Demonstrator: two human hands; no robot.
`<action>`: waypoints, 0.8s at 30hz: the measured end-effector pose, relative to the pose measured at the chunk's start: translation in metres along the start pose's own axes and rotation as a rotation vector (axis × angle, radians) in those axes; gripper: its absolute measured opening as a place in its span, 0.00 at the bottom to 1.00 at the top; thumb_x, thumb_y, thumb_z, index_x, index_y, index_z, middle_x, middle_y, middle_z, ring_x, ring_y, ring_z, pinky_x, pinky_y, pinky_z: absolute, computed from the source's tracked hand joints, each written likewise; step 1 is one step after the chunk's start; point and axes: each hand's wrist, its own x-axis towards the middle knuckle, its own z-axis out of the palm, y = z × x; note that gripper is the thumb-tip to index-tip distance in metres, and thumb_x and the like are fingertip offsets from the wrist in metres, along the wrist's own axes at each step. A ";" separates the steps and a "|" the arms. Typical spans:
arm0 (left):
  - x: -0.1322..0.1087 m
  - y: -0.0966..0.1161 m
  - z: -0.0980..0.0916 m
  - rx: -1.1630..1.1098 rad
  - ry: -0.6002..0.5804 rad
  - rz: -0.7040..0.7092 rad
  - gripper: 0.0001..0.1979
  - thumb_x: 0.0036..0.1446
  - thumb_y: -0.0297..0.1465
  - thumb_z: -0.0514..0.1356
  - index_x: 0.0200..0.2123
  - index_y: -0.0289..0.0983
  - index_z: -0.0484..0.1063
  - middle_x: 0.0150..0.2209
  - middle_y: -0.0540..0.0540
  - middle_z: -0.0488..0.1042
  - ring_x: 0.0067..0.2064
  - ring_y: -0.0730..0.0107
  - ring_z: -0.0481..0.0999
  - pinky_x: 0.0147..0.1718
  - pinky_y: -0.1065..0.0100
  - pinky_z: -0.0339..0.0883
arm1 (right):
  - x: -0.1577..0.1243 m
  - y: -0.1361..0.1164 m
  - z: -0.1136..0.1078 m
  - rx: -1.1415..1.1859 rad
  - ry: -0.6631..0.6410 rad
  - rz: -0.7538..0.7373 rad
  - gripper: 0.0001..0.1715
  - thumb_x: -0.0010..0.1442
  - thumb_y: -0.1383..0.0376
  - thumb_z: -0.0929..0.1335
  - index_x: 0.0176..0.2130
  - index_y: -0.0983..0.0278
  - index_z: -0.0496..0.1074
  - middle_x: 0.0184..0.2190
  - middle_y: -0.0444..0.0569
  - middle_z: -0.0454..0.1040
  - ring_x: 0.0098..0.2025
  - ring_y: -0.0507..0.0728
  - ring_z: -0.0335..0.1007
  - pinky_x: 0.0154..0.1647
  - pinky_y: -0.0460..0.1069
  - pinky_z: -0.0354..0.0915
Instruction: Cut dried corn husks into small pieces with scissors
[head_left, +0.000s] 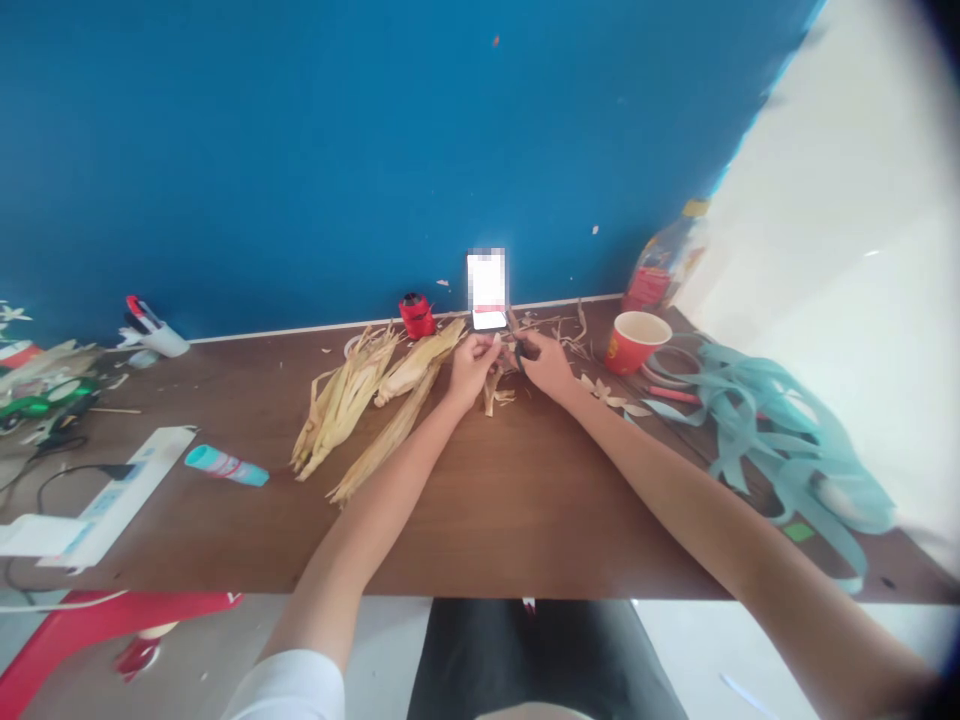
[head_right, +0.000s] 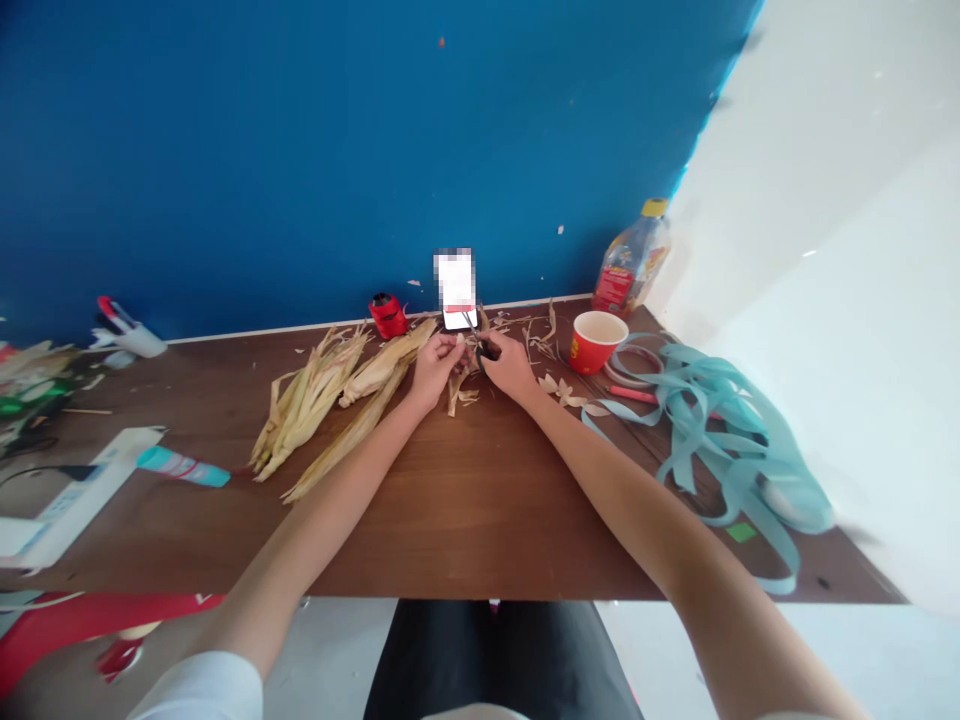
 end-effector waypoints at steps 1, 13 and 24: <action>0.000 0.000 0.000 0.002 0.009 0.002 0.16 0.52 0.41 0.66 0.35 0.37 0.68 0.32 0.46 0.77 0.29 0.74 0.74 0.27 0.74 0.63 | 0.000 0.000 0.000 -0.006 0.003 0.000 0.21 0.51 0.61 0.70 0.45 0.65 0.75 0.35 0.50 0.79 0.36 0.57 0.74 0.40 0.51 0.69; 0.004 -0.006 0.000 0.113 0.046 0.024 0.06 0.55 0.32 0.62 0.35 0.37 0.77 0.30 0.47 0.75 0.28 0.73 0.70 0.27 0.73 0.62 | -0.003 -0.007 -0.001 -0.032 0.082 -0.022 0.23 0.52 0.62 0.69 0.47 0.66 0.74 0.38 0.52 0.80 0.38 0.59 0.76 0.43 0.52 0.70; 0.001 -0.002 0.002 0.078 -0.019 0.115 0.18 0.52 0.31 0.66 0.47 0.38 0.74 0.33 0.47 0.76 0.34 0.71 0.75 0.35 0.71 0.67 | -0.002 -0.001 0.000 0.000 0.047 -0.025 0.21 0.49 0.64 0.70 0.45 0.66 0.76 0.36 0.51 0.80 0.37 0.59 0.76 0.41 0.53 0.71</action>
